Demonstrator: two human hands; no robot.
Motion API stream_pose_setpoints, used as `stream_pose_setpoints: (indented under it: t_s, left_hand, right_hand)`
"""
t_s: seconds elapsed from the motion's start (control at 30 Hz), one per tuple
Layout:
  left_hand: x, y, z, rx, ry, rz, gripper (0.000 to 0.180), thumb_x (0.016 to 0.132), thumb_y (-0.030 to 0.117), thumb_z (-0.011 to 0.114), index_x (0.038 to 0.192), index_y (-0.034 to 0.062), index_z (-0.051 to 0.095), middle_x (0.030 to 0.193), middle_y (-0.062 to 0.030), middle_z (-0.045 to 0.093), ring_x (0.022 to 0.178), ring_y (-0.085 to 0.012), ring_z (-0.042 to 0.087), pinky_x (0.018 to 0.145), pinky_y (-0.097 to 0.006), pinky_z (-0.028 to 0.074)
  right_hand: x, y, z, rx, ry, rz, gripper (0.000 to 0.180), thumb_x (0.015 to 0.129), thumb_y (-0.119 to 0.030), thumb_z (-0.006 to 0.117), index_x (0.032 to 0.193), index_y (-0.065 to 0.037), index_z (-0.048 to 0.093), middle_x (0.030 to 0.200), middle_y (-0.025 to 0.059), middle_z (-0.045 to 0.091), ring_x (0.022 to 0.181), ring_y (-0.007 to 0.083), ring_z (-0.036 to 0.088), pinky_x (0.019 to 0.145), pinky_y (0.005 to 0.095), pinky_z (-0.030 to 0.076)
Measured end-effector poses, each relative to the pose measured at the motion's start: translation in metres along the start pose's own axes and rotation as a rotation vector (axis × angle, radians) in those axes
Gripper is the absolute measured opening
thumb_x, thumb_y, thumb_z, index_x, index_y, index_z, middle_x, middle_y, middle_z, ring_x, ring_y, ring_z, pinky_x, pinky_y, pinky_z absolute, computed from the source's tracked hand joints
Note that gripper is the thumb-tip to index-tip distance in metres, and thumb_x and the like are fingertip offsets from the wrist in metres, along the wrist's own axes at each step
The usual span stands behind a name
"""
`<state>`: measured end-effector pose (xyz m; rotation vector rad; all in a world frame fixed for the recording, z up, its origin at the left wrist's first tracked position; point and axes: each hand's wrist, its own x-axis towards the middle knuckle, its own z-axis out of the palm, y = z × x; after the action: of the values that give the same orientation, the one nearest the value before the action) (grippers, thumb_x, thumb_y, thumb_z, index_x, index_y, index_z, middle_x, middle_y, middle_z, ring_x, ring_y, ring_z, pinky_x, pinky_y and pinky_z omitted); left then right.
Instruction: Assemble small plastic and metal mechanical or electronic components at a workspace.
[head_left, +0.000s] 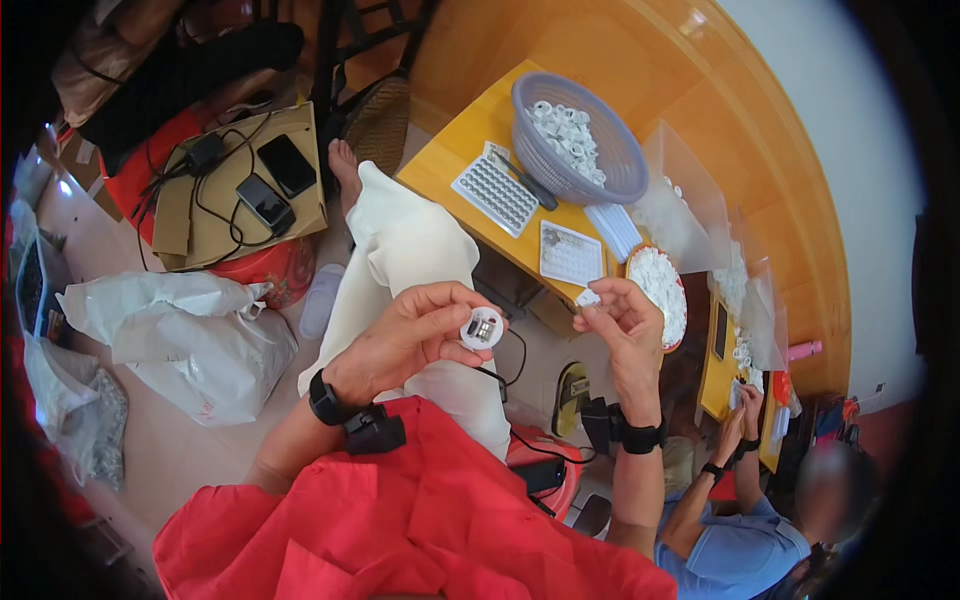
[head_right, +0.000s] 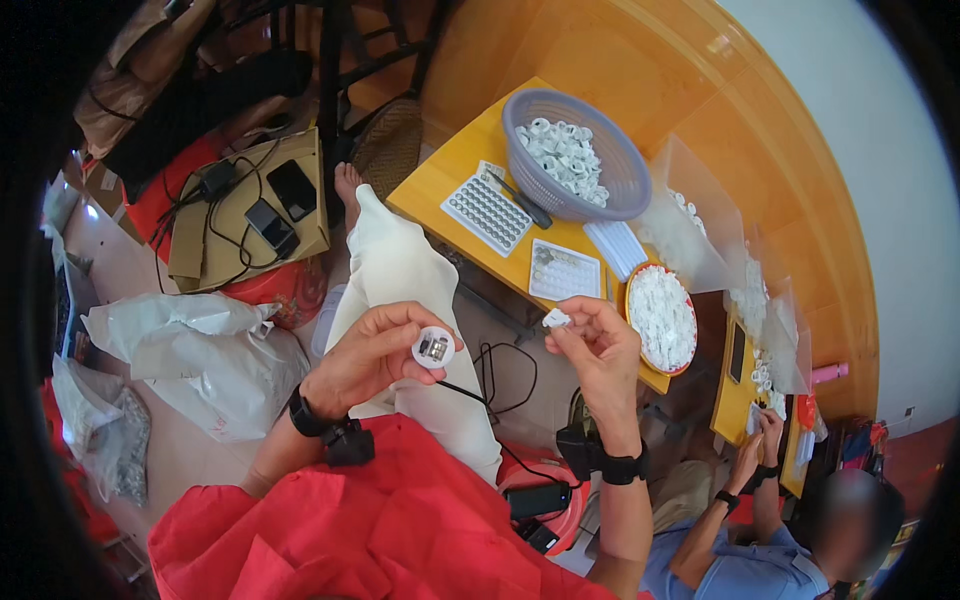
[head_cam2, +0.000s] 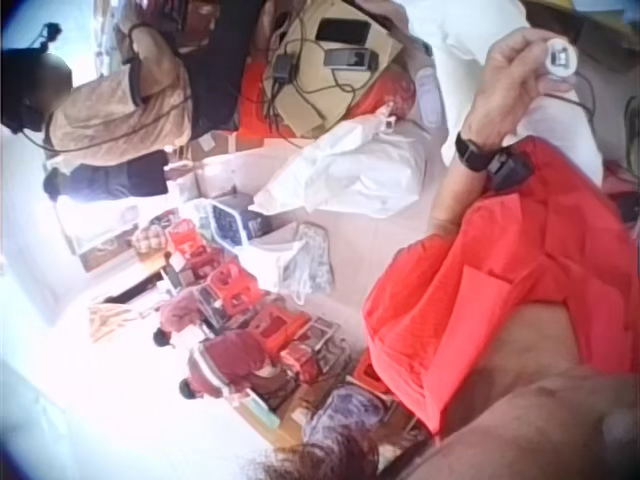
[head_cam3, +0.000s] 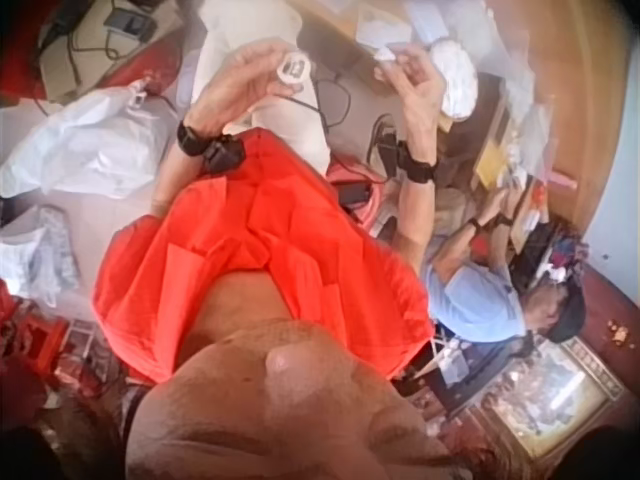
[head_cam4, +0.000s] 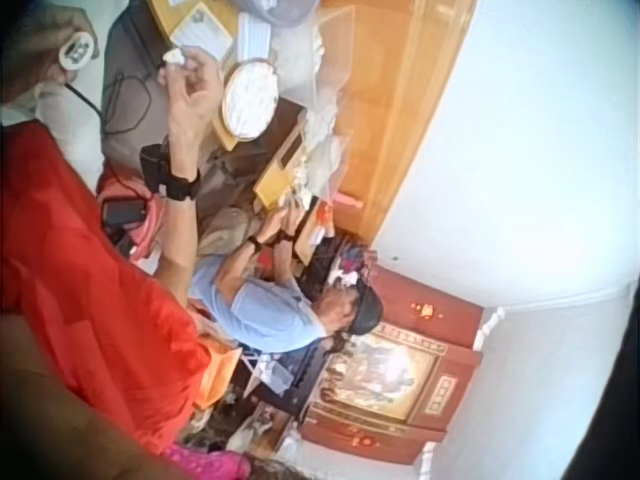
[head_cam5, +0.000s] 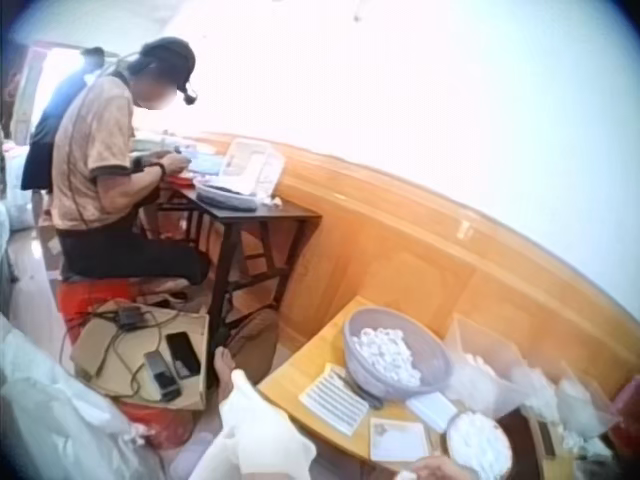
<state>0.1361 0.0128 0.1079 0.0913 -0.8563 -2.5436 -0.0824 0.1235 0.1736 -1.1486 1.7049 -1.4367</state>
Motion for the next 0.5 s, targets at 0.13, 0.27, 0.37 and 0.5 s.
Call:
stream_pose_setpoints:
  t_s: [0.13, 0.27, 0.37, 0.5]
  left_hand:
    - [0.004, -0.002, 0.005, 0.029, 0.004, -0.007, 0.025, 0.091, 0.018, 0.05, 0.107, -0.0017, 0.054, 0.101, -0.0116, 0.059, 0.087, -0.0187, 0.062, 0.074, -0.028, 0.054]
    - [0.005, -0.013, 0.006, 0.027, 0.035, 0.0, 0.026, 0.091, 0.019, 0.05, 0.106, -0.0016, 0.053, 0.104, -0.0188, 0.059, 0.079, -0.0171, 0.064, 0.071, -0.026, 0.055]
    - [0.005, -0.018, 0.006, 0.01, 0.031, -0.023, 0.025, 0.091, 0.019, 0.05, 0.106, -0.0009, 0.054, 0.103, -0.0184, 0.059, 0.08, -0.0163, 0.063, 0.072, -0.026, 0.054]
    - [0.006, -0.024, 0.002, 0.03, 0.069, -0.041, 0.026, 0.091, 0.02, 0.05, 0.106, -0.0005, 0.054, 0.103, -0.0153, 0.06, 0.082, -0.0158, 0.063, 0.074, -0.026, 0.053]
  right_hand:
    - [-0.007, 0.002, 0.001, 0.01, -0.049, -0.034, 0.021, 0.08, 0.005, 0.057, 0.101, 0.002, 0.058, 0.083, 0.003, 0.057, 0.072, 0.01, 0.059, 0.068, 0.0229, 0.051]
    - [-0.01, 0.003, 0.004, -0.044, -0.079, -0.091, 0.023, 0.08, 0.006, 0.056, 0.103, 0.002, 0.058, 0.082, 0.0019, 0.054, 0.073, 0.0102, 0.06, 0.065, 0.0211, 0.051]
    - [-0.012, 0.003, 0.006, -0.055, -0.101, -0.079, 0.023, 0.08, 0.006, 0.055, 0.103, 0.002, 0.058, 0.082, 0.0017, 0.052, 0.072, 0.0107, 0.06, 0.063, 0.0206, 0.051]
    - [-0.016, 0.002, 0.018, 0.073, -0.079, 0.021, 0.022, 0.08, 0.006, 0.056, 0.101, 0.002, 0.059, 0.084, 0.0028, 0.054, 0.071, 0.0113, 0.061, 0.061, 0.0208, 0.05]
